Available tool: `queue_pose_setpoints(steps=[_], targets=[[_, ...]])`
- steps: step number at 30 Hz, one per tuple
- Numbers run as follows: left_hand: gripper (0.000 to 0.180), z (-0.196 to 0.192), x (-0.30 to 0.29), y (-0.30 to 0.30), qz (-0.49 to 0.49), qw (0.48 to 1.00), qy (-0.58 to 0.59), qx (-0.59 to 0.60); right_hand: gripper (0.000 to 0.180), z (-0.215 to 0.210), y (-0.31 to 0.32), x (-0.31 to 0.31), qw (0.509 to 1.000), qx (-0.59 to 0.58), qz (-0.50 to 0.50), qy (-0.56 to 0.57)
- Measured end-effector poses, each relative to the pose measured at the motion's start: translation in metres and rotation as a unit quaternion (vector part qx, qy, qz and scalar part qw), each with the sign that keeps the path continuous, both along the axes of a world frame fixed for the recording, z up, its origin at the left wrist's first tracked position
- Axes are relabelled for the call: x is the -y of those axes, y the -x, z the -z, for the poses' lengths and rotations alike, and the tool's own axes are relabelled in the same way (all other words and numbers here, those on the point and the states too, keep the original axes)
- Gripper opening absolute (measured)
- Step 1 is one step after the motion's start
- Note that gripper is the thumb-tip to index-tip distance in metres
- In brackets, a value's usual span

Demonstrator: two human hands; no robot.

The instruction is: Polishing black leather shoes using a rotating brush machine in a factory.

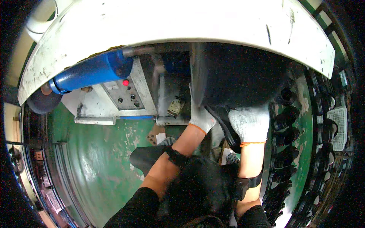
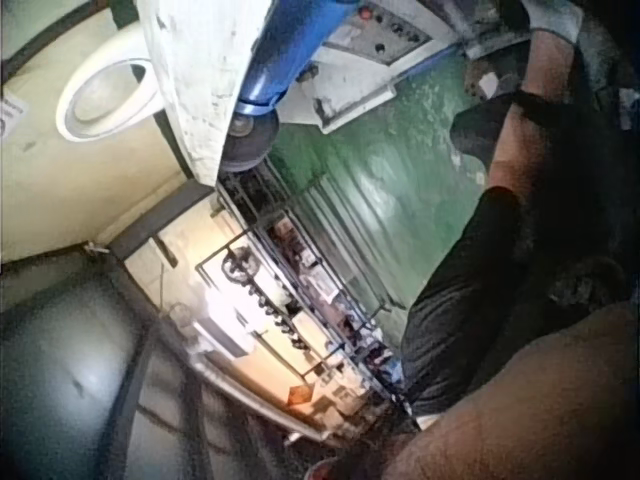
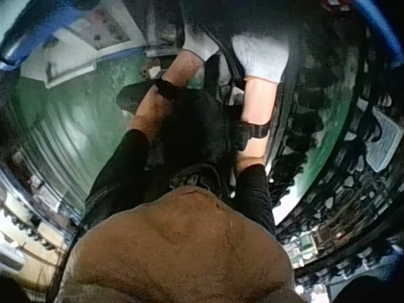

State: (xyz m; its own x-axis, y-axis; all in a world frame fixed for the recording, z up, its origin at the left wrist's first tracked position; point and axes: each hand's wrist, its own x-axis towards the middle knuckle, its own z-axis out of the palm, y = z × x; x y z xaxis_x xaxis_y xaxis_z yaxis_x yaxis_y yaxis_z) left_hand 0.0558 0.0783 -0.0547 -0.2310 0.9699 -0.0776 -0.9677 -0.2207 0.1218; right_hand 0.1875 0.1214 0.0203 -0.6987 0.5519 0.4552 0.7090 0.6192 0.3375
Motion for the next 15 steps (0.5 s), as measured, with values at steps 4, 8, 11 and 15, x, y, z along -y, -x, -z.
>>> queue_pose_setpoints(steps=[4,8,11,15], targets=[[0.057,0.015,-0.012,-0.016,-0.064,0.905,0.084,-0.413,0.030,-0.019,-0.022,-0.007,0.988,0.146,0.029,0.033],[0.056,0.022,-0.026,-0.033,-0.127,0.639,0.123,-0.749,0.031,-0.020,-0.034,-0.017,0.986,0.124,0.085,0.072],[0.056,0.017,-0.033,-0.044,-0.172,0.356,0.131,-0.909,0.030,-0.019,-0.035,-0.022,0.979,0.114,0.105,0.132],[0.054,0.030,-0.039,-0.048,-0.141,0.327,0.148,-0.923,0.025,-0.015,-0.030,-0.029,0.959,0.208,0.175,0.081]])
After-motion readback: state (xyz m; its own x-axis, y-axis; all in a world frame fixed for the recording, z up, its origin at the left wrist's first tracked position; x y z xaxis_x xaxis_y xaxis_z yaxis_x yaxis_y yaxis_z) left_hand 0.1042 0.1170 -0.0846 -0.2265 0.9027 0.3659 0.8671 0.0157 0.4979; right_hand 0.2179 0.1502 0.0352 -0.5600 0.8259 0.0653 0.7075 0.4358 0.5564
